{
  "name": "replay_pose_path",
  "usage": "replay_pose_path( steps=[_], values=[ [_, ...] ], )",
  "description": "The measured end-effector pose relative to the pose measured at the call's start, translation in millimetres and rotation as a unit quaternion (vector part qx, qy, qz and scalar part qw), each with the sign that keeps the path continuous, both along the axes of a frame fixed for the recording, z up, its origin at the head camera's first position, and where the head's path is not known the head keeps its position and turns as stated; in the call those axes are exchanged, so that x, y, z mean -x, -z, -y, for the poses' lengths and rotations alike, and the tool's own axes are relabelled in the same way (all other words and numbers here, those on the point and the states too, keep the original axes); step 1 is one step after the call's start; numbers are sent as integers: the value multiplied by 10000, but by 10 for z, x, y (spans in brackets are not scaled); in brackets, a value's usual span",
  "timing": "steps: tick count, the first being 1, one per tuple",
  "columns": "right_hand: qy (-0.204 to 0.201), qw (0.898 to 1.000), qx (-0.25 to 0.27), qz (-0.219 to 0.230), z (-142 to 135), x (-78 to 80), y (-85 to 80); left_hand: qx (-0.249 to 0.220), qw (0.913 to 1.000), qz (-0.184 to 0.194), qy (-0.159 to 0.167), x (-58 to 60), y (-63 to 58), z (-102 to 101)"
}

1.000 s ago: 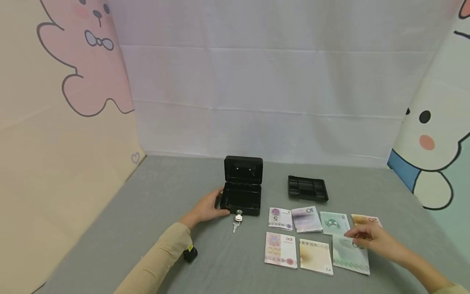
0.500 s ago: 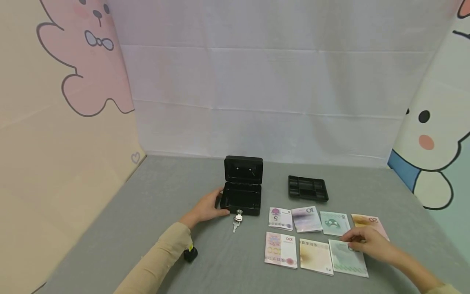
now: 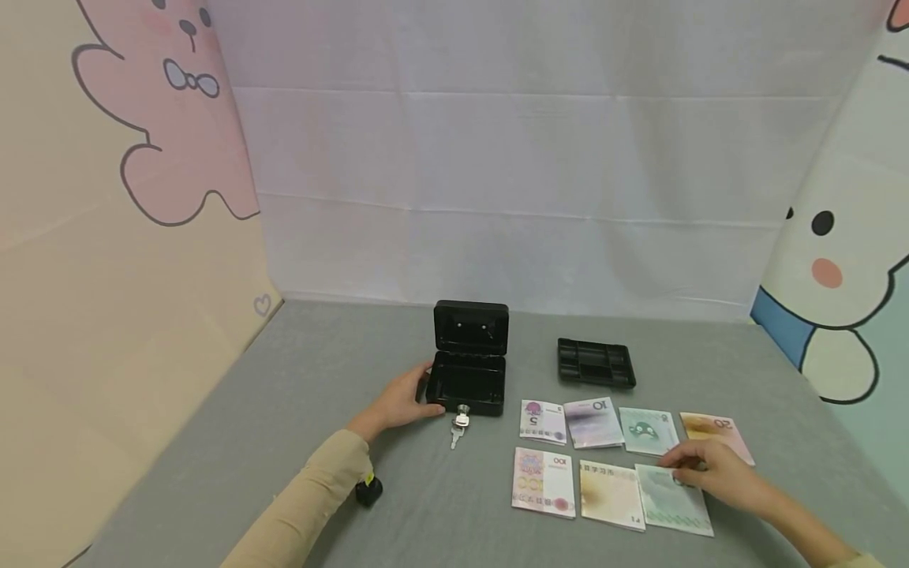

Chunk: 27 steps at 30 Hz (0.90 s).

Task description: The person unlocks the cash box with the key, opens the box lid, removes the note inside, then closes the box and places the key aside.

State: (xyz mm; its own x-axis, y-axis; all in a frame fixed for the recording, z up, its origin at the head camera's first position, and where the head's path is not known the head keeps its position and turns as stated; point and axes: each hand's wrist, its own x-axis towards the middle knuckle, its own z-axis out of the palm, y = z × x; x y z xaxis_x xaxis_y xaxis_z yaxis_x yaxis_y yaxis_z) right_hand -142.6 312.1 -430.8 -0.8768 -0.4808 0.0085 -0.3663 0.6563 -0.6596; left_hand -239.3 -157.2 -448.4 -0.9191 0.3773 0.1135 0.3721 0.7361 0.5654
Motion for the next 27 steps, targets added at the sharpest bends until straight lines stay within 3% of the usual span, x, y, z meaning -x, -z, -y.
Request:
replay_pose_path(
  steps=[6,13,21,27],
  values=[
    [-6,9994,-135,-326,-14,19,-25,19,10000,-12,-27,3,10,-3],
    [-283,9952,66,-937,-38,107,-86,-57,10000,-9,-2,-4,-5,0],
    [171,9993,-315,-116,71,213,-316,-14,10000,-78,17,-4,-2,3],
    [345,9981,-394,-330,194,397,-406,-4,10000,13,-24,-14,-18,-4]
  ],
)
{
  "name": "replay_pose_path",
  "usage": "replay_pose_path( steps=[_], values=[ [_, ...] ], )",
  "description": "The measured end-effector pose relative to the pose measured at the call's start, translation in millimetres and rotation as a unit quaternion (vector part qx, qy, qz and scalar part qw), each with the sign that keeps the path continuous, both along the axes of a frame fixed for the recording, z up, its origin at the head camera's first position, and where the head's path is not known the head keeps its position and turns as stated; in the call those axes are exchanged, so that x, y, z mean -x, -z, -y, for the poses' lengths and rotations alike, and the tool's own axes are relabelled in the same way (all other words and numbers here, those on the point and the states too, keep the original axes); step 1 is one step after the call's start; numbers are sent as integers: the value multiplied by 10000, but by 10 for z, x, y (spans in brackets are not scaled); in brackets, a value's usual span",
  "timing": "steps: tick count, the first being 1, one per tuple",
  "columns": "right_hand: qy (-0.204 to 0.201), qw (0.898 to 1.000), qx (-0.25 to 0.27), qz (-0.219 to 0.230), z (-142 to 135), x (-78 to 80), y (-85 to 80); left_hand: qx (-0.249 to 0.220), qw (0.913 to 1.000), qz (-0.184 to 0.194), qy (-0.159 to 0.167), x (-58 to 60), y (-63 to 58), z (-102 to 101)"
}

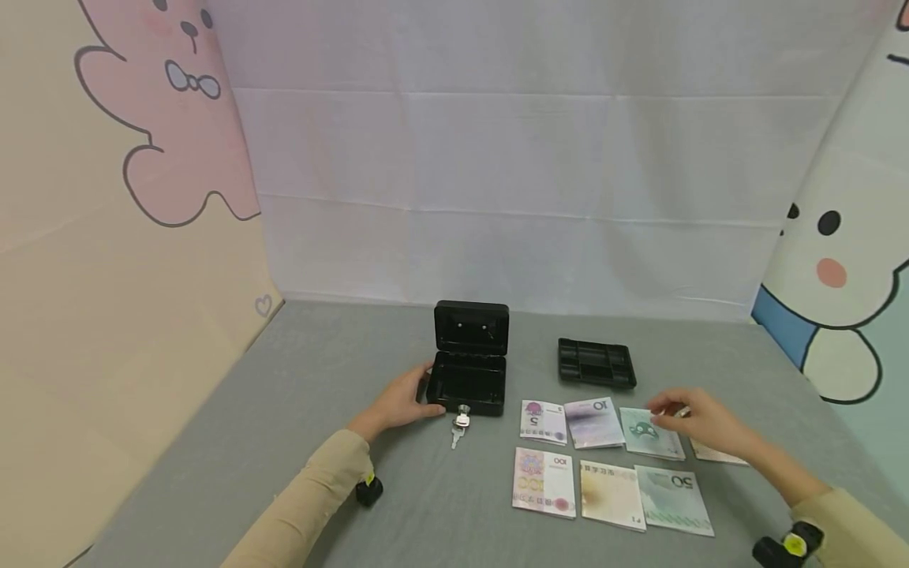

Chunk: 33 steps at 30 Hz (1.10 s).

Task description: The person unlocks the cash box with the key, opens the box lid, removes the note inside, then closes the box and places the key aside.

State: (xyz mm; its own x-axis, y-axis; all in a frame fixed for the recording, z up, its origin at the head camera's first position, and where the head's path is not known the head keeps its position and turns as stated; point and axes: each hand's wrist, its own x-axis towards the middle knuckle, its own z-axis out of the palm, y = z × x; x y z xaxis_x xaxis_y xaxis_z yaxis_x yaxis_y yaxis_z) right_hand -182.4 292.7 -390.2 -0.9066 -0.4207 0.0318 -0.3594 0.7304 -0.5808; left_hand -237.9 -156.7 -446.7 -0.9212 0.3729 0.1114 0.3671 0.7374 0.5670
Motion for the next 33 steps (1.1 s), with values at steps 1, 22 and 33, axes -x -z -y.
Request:
replay_pose_path(
  steps=[1,22,33],
  values=[
    [26,10000,-4,-66,22,42,-8,-9,10000,6,-1,-1,-4,-1],
    [474,9923,724,-884,289,828,390,75,10000,32,-37,-4,-14,-15],
    [476,9889,648,-1248,390,932,505,44,10000,-34,16,23,20,-5]
  ],
)
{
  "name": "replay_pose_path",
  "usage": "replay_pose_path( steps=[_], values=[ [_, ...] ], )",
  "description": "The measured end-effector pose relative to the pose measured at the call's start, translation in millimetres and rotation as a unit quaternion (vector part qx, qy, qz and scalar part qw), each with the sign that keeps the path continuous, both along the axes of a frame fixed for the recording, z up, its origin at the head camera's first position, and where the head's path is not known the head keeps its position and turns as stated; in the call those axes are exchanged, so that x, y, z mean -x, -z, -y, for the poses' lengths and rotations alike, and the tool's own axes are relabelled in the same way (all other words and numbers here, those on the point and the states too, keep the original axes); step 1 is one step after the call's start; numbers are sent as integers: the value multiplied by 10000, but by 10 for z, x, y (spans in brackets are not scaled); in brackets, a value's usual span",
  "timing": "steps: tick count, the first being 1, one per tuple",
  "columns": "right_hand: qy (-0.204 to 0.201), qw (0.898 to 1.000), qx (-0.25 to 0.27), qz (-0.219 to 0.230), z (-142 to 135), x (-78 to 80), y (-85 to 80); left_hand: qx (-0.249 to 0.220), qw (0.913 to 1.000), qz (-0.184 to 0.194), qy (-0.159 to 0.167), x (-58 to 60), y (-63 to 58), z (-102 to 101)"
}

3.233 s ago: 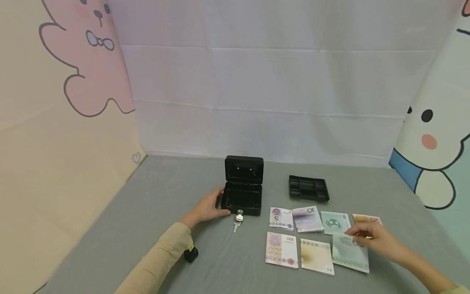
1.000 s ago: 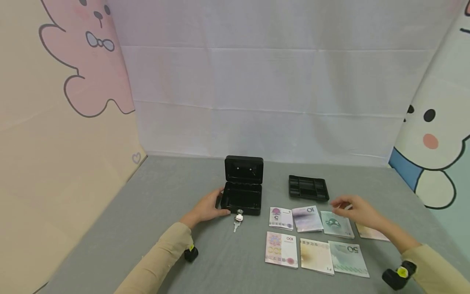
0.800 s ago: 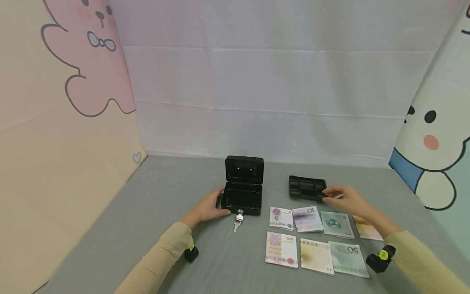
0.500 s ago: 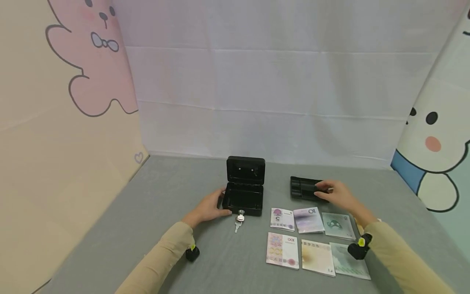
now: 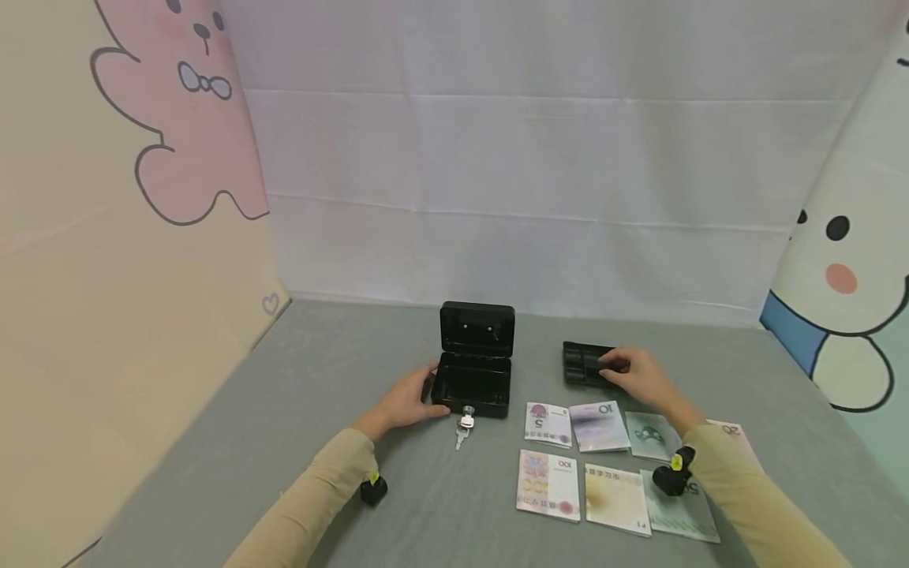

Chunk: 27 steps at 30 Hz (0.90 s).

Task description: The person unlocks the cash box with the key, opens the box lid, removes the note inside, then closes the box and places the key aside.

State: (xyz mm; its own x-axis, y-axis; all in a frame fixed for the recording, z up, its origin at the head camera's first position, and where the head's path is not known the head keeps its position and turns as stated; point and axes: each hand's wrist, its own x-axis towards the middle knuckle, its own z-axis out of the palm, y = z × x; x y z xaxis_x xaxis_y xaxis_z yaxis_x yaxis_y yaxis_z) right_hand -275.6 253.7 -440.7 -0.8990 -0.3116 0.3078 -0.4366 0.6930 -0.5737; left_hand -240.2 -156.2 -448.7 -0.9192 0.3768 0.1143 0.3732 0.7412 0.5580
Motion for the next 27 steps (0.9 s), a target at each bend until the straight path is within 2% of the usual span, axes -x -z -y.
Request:
replay_pose_path(
  steps=[7,21,27],
  values=[
    [-35,9998,-42,-195,-13,36,36,-1,10000,-58,-4,4,25,2],
    [-59,9984,-424,-369,-31,4,23,-51,10000,-7,-29,-5,22,6],
    [-27,9982,-424,-427,-17,-25,15,-106,9999,-7,-31,-5,28,7]
  ],
)
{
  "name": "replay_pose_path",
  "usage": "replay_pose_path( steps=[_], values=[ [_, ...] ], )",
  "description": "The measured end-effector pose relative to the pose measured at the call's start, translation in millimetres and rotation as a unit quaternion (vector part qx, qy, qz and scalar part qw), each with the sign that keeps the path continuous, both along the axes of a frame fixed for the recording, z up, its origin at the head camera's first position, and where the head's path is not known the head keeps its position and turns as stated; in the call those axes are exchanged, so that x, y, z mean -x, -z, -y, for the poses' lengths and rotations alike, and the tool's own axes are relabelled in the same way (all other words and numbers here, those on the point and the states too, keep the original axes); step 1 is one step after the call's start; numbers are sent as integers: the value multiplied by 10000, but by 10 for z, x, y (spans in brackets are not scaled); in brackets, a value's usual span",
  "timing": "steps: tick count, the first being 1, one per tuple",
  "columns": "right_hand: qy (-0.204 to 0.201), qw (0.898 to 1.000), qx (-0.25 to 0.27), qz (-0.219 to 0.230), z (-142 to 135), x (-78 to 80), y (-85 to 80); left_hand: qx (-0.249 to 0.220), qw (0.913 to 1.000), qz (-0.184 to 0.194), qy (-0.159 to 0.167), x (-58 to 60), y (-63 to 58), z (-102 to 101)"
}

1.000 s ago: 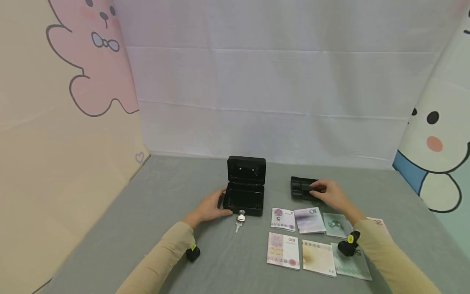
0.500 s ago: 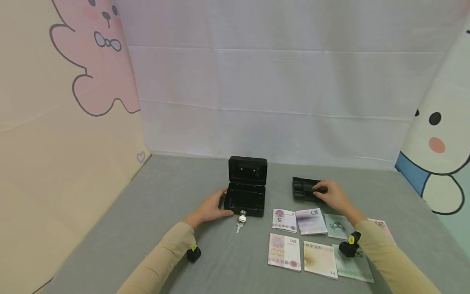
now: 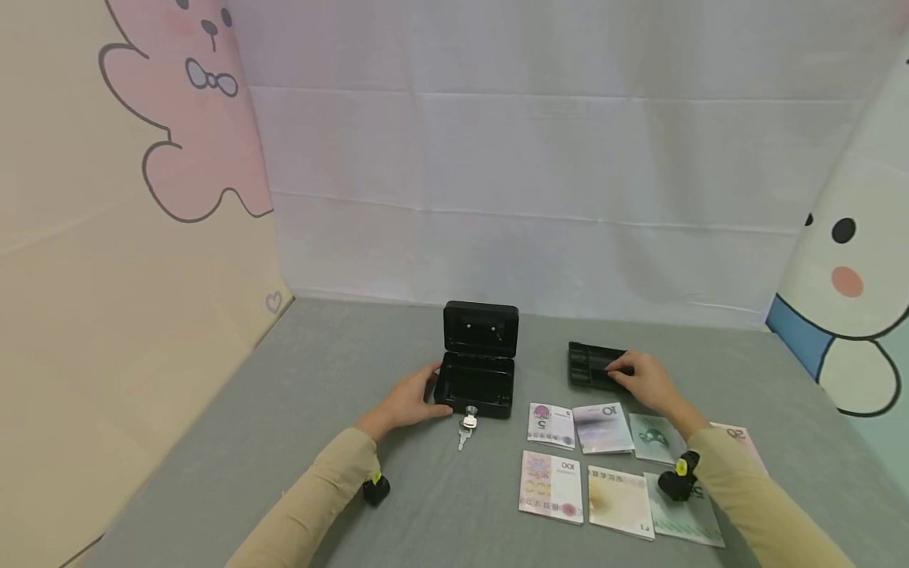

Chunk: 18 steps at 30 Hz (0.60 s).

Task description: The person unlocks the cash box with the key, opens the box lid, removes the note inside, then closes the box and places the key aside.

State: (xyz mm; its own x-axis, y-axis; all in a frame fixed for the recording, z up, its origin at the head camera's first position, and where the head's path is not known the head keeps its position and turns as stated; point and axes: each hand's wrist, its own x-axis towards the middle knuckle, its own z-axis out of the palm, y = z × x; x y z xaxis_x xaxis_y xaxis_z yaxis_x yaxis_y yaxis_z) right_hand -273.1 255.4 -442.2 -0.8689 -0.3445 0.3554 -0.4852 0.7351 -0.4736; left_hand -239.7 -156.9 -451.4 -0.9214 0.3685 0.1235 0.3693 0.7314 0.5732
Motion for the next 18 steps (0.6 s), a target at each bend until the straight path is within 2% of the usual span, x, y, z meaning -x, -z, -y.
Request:
replay_pose_path(
  steps=[9,18],
  values=[
    [146,9998,-20,-155,26,-48,-7,31,10000,17,37,0,-14,1],
    [38,9994,157,-321,60,-67,-95,-31,9999,113,39,1,-26,1]
  ],
)
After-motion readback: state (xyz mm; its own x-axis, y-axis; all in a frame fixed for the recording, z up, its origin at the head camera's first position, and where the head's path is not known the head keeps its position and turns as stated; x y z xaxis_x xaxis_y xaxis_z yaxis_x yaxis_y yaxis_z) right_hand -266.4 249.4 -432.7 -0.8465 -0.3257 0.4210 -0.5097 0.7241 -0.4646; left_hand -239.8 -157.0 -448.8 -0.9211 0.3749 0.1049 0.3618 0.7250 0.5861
